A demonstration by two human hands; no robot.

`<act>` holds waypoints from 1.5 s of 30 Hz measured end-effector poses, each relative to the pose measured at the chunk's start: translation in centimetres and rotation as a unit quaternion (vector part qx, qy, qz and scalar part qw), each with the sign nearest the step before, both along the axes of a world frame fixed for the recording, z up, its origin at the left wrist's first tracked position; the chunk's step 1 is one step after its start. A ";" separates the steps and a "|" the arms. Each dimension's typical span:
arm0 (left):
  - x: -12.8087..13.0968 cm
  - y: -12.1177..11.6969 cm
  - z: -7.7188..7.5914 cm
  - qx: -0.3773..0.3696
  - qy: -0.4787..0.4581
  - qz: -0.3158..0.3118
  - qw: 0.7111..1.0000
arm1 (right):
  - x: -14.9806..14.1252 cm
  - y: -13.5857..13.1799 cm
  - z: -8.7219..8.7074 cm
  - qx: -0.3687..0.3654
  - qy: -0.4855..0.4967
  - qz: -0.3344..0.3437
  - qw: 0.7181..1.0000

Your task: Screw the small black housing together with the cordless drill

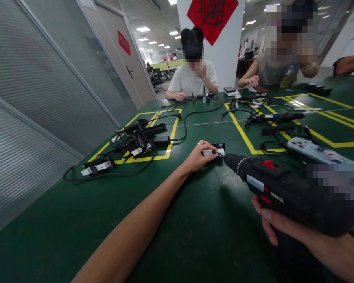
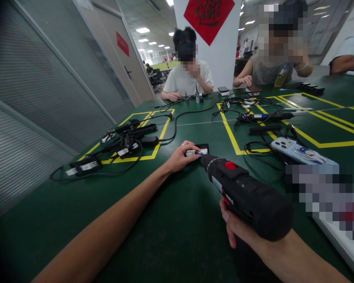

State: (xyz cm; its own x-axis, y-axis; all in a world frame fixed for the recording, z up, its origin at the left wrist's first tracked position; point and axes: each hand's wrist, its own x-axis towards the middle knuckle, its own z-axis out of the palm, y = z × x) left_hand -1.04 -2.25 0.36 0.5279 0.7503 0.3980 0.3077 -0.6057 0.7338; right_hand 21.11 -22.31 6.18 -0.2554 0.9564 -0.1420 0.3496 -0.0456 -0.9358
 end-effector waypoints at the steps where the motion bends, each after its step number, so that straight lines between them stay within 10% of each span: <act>1: 0.0 0.0 0.0 0.001 -0.001 -0.001 1.000 | 0.3 -0.1 0.3 -0.021 -0.005 0.014 1.000; 22: -0.6 0.8 -0.5 -0.156 -0.032 0.008 0.987 | 1.1 -0.1 -0.2 -0.041 0.051 0.000 0.998; 45: -0.5 0.7 -0.7 -0.147 -0.030 0.026 0.988 | 0.5 0.2 0.7 -0.039 0.087 -0.014 0.995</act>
State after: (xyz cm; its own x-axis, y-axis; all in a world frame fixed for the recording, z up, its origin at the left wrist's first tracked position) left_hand -1.51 -1.51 -0.31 0.4681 0.8632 0.1893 0.2824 -0.3491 0.8935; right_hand 21.66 -22.13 6.87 -0.2563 0.9511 -0.1725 0.1809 -0.1281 -0.9751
